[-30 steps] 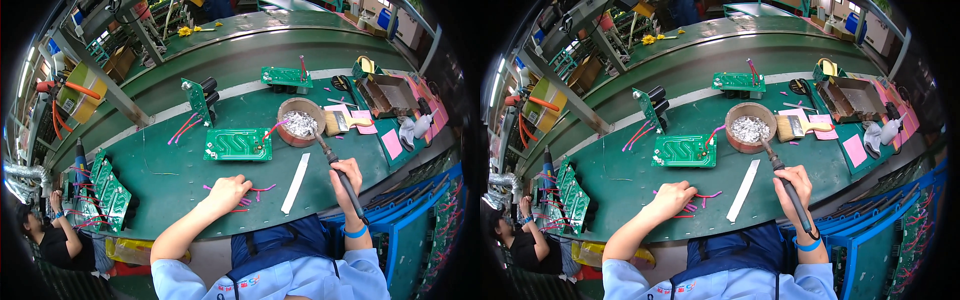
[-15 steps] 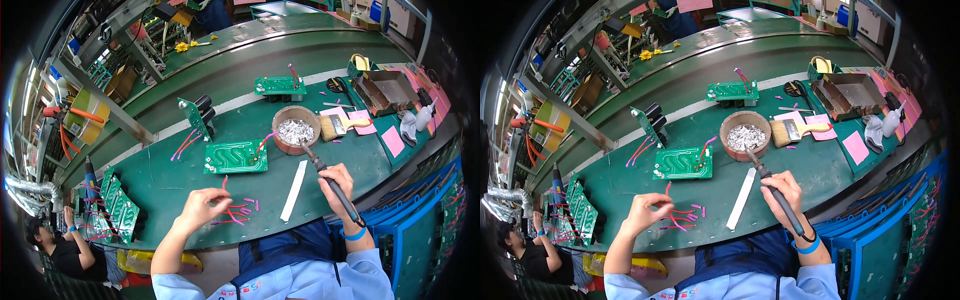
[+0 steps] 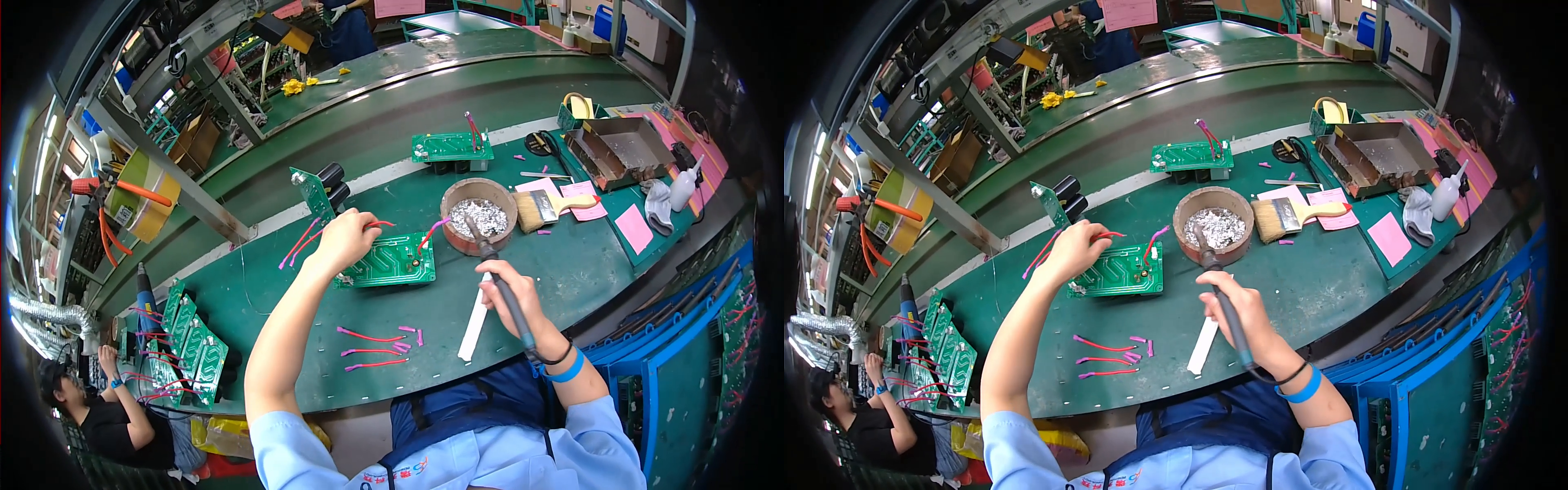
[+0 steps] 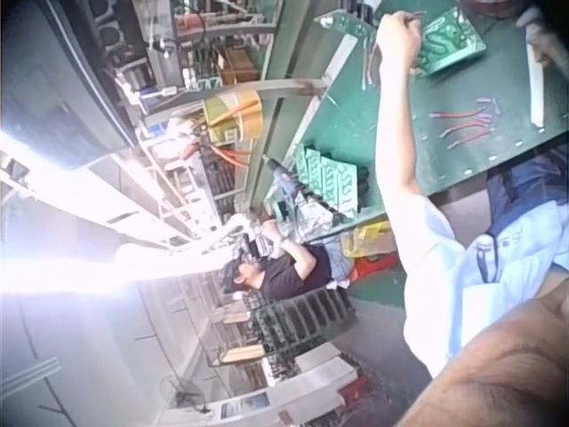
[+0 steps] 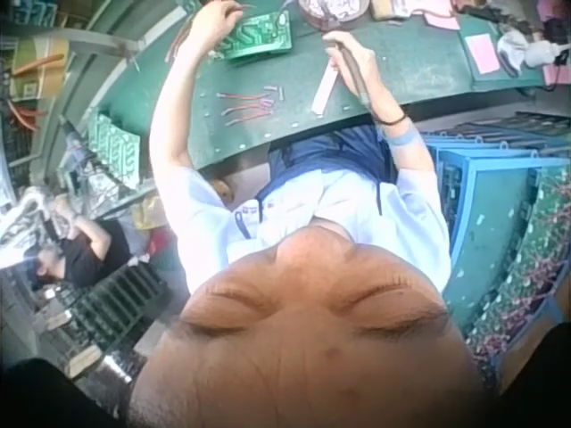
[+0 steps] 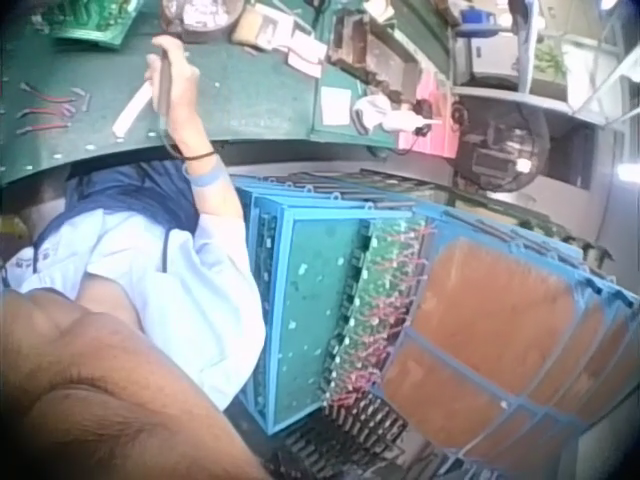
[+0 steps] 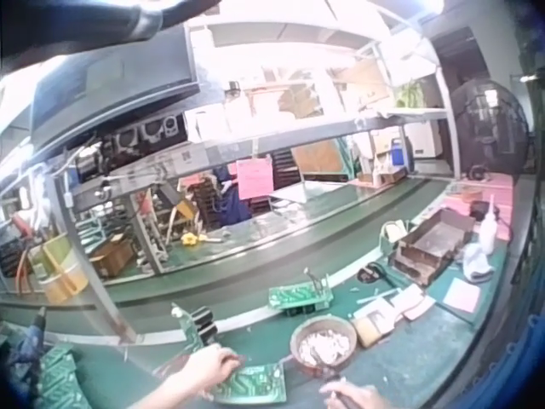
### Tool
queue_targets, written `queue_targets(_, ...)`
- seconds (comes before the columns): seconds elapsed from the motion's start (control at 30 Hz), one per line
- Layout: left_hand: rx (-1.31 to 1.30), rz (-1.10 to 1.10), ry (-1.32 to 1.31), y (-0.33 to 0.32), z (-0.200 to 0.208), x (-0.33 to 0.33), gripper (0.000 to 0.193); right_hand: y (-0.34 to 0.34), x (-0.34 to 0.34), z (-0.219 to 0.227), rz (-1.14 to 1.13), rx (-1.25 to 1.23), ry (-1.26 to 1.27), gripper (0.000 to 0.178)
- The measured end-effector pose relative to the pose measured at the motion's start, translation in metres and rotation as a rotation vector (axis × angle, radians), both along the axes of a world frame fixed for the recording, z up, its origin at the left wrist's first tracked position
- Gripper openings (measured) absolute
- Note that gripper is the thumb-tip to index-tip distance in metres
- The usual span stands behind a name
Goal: The person solders wires onto printed circuit boards using a soldering iron and solder wire, holding the wires with pliers.
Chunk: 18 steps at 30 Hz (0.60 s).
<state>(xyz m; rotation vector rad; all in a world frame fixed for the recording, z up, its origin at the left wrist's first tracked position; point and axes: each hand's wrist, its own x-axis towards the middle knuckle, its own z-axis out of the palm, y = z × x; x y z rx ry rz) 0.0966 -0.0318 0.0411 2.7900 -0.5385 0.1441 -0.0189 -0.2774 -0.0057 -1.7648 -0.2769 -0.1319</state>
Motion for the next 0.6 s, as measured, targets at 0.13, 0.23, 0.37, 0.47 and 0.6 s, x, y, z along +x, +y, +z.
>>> queue_targets(0.13,-0.023,-0.096,0.292,-0.003,-0.003,0.02,0.022,0.024,0.011,-0.005,-0.012,-0.207,-0.202,0.024)
queue_targets(0.23,-0.108,-0.11,0.5,0.001,-0.006,0.025,0.018,0.04,0.016,-0.007,-0.044,-0.313,-0.292,0.03)
queue_targets(0.37,-0.241,-0.077,0.562,0.006,0.002,0.012,0.015,0.055,0.024,-0.018,-0.009,-0.2,-0.19,0.03)
queue_targets(0.47,-0.38,-0.029,0.558,0.014,0.01,-0.004,0.016,0.062,0.024,-0.012,-0.019,-0.037,-0.152,0.03)
queue_targets(0.6,-0.76,-0.039,0.57,0.029,0.004,-0.014,0.011,0.063,0.027,0.011,-0.118,0.093,-0.306,0.028)
